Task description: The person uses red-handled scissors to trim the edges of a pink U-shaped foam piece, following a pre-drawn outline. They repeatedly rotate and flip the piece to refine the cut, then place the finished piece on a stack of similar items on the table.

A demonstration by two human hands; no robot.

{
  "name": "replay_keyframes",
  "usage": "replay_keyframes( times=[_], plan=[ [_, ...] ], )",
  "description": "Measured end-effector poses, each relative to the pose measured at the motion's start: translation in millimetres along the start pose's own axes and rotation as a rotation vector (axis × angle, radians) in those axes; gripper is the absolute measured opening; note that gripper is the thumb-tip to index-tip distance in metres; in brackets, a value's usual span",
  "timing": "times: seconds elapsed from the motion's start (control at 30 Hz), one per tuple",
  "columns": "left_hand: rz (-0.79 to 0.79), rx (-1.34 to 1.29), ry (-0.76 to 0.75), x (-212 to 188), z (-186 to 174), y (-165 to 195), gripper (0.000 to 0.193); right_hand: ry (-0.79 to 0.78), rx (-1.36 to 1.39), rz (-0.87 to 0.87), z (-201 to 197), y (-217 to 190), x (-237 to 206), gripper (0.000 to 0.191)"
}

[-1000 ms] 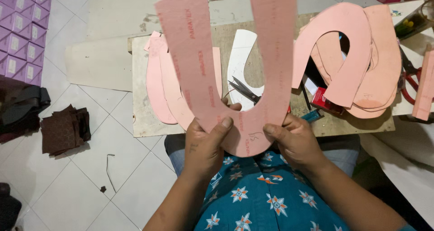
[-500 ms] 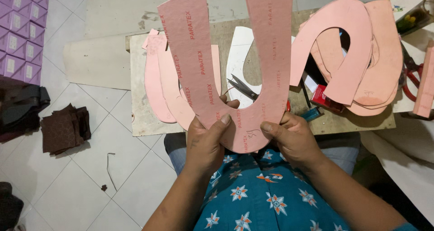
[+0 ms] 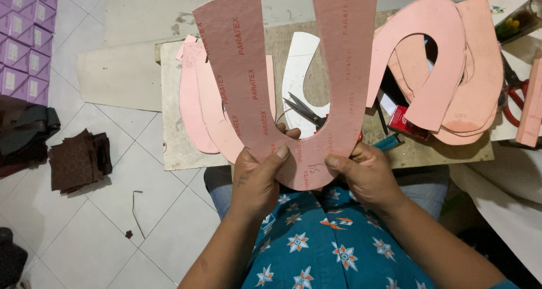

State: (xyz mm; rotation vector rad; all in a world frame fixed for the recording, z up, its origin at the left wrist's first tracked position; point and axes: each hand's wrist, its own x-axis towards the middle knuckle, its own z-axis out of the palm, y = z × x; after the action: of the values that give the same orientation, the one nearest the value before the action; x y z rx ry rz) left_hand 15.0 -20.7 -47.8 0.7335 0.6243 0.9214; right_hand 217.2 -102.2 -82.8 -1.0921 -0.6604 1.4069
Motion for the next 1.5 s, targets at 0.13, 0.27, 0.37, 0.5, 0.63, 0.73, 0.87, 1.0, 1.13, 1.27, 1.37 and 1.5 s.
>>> replay_keyframes(
  times=[0.13,0.27,0.37,0.5,0.63,0.73,0.87,1.0,1.13,1.27,1.37,1.5],
  plan=[
    [-0.010,0.056,0.018,-1.1,-0.7,2.1,0.041,0.020,-0.027,0.009,-2.0,2.9,-0.3,0.023],
    [-0.006,0.088,0.031,-3.0,-2.0,6.1,0.040,0.049,-0.051,0.029,-2.6,8.3,-1.2,0.021],
    [-0.011,0.069,0.040,-2.8,-1.0,6.4,0.041,0.045,-0.039,0.013,-4.7,11.0,-1.7,0.022],
    [0.007,0.057,0.022,-2.7,-0.9,7.1,0.042,0.057,-0.065,-0.011,-3.6,11.7,-3.7,0.024],
    [-0.006,0.048,0.031,-3.3,-0.8,7.7,0.043,0.061,-0.089,0.009,-0.5,7.9,-5.1,0.024],
    [-0.022,0.060,0.043,-3.3,-0.6,8.3,0.044,0.061,-0.102,0.017,1.0,5.6,-5.5,0.025],
    [-0.018,0.070,0.041,-3.5,-0.3,8.9,0.045,0.060,-0.097,0.006,0.9,6.3,-5.1,0.024],
    [-0.014,0.086,0.042,-2.9,0.2,9.0,0.045,0.062,-0.109,-0.004,-1.1,8.6,-4.9,0.024],
    [-0.022,0.093,0.052,-2.1,0.1,7.6,0.046,0.053,-0.118,-0.016,-2.8,9.3,-4.1,0.023],
    [-0.037,0.106,0.074,-1.6,-1.6,4.7,0.047,0.045,-0.114,-0.034,-0.6,7.3,-4.3,0.022],
    [0.016,0.118,0.070,-1.3,-0.9,1.0,0.045,0.104,-0.090,-0.004,4.7,4.7,-5.2,0.021],
    [0.106,0.254,0.178,4.3,4.7,-4.6,0.056,0.194,-0.173,-0.068,10.2,0.3,-2.6,0.020]
  ],
)
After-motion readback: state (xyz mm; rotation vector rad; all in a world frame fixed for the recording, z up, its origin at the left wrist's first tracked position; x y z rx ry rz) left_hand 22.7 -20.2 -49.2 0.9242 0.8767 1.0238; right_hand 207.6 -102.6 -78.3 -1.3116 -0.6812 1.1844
